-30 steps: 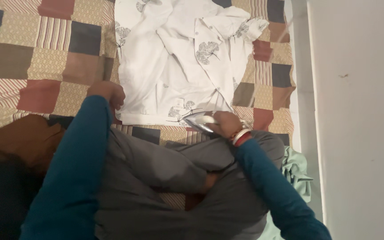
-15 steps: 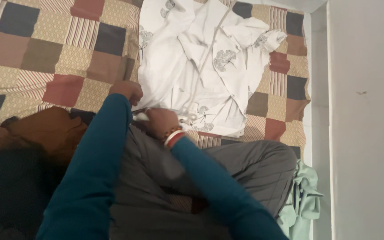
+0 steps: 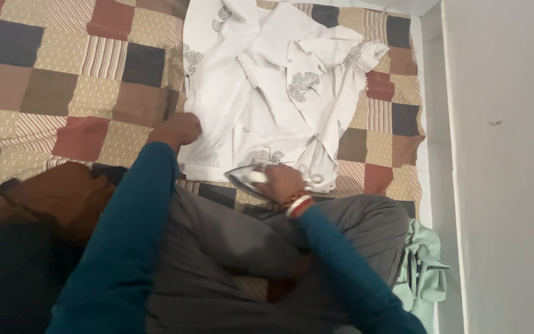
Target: The person irons a white shirt with a grey leaf pattern on a bed. They smooth the fabric with one hand while moving the iron with the other, focusing on the body and sleeves of the shirt.
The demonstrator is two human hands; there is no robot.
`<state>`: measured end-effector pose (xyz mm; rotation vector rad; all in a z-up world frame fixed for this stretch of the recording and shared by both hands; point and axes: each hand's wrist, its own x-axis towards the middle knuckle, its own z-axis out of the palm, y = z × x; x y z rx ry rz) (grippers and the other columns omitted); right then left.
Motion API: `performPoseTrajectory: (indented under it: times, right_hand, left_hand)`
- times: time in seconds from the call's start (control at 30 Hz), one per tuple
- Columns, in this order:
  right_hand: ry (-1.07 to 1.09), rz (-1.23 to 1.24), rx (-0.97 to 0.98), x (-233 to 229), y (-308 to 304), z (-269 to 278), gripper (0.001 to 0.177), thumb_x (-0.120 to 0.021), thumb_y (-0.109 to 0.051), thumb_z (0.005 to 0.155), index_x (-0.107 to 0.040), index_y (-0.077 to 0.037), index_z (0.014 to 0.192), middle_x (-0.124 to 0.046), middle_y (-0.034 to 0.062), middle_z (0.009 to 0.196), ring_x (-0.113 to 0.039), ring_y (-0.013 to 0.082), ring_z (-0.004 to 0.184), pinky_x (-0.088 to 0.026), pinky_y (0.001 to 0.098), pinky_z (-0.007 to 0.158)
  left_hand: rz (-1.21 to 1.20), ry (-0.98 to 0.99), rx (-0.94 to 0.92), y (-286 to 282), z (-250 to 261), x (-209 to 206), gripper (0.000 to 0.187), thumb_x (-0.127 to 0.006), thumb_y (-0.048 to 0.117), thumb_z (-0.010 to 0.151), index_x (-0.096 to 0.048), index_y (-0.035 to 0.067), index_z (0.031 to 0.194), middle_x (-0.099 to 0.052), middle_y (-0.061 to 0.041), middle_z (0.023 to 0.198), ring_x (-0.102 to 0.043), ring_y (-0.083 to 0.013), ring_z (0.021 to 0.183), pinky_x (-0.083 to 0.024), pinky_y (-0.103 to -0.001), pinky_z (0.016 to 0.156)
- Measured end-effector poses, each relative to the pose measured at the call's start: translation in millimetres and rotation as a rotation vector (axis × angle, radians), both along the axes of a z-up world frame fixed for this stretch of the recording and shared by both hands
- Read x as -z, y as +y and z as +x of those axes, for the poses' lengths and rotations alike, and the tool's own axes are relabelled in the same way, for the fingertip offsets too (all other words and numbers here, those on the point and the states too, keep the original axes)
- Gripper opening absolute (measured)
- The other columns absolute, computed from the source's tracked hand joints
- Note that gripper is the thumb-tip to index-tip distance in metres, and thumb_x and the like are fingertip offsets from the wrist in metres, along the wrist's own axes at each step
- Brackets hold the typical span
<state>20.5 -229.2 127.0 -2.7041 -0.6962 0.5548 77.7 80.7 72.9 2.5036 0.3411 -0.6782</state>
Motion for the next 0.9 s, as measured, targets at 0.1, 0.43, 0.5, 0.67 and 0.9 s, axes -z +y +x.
performPoseTrajectory:
  times: [0.1,0.43,0.5,0.67,0.9]
  right_hand:
    - [-0.095,-0.032,0.012,10.3,-44.0,13.1,0.036,-0.075,-0.048,0.082,-0.078,-0.02,0.104,-0.076,0.0137,0.087,-0.072,0.0353,0.082,-0.056,0.0488,0.074]
    - [-0.116,0.039,0.024,9.3,-27.8,6.9,0.039,-0.075,-0.048,0.08,-0.079,-0.019,0.106,-0.074,0.0136,0.078,-0.071,0.0345,0.071,-0.056,0.0492,0.067]
    - [-0.079,0.031,-0.006,9.4,-1.5,3.1,0.038,-0.074,-0.048,0.082,-0.079,-0.018,0.107,-0.075,0.013,0.08,-0.072,0.0329,0.074,-0.056,0.0479,0.069]
    - [-0.102,0.158,-0.101,13.6,75.6,-9.8,0.038,-0.073,-0.042,0.08,-0.079,-0.022,0.112,-0.076,0.014,0.086,-0.073,0.0344,0.081,-0.056,0.0486,0.073]
    - [-0.081,0.283,-0.133,24.9,131.8,-25.8,0.038,-0.069,-0.048,0.082,-0.078,-0.018,0.103,-0.076,0.0132,0.085,-0.074,0.0343,0.082,-0.056,0.0488,0.073]
  left_hand:
    - [-0.055,-0.104,0.038,-2.2,7.5,10.8,0.028,-0.058,0.013,0.091,-0.076,0.013,0.113,-0.072,-0.019,0.123,-0.067,-0.0382,0.118,-0.053,-0.048,0.1]
    - [-0.021,-0.025,0.093,-1.3,9.3,28.3,0.032,-0.056,0.012,0.091,-0.075,0.015,0.117,-0.069,-0.018,0.127,-0.064,-0.0379,0.121,-0.05,-0.048,0.102]
    - [0.0,0.013,0.082,-4.1,12.3,25.9,0.033,-0.054,0.012,0.093,-0.074,0.015,0.118,-0.068,-0.017,0.129,-0.064,-0.0379,0.121,-0.05,-0.049,0.102]
    - [-0.033,-0.055,0.114,-0.6,7.1,30.2,0.033,-0.054,0.009,0.09,-0.075,0.014,0.115,-0.07,-0.017,0.127,-0.064,-0.0368,0.121,-0.05,-0.046,0.103]
    - [-0.045,-0.143,0.149,7.6,13.0,59.0,0.03,-0.055,0.011,0.09,-0.076,0.014,0.112,-0.071,-0.017,0.123,-0.063,-0.0374,0.119,-0.05,-0.045,0.101]
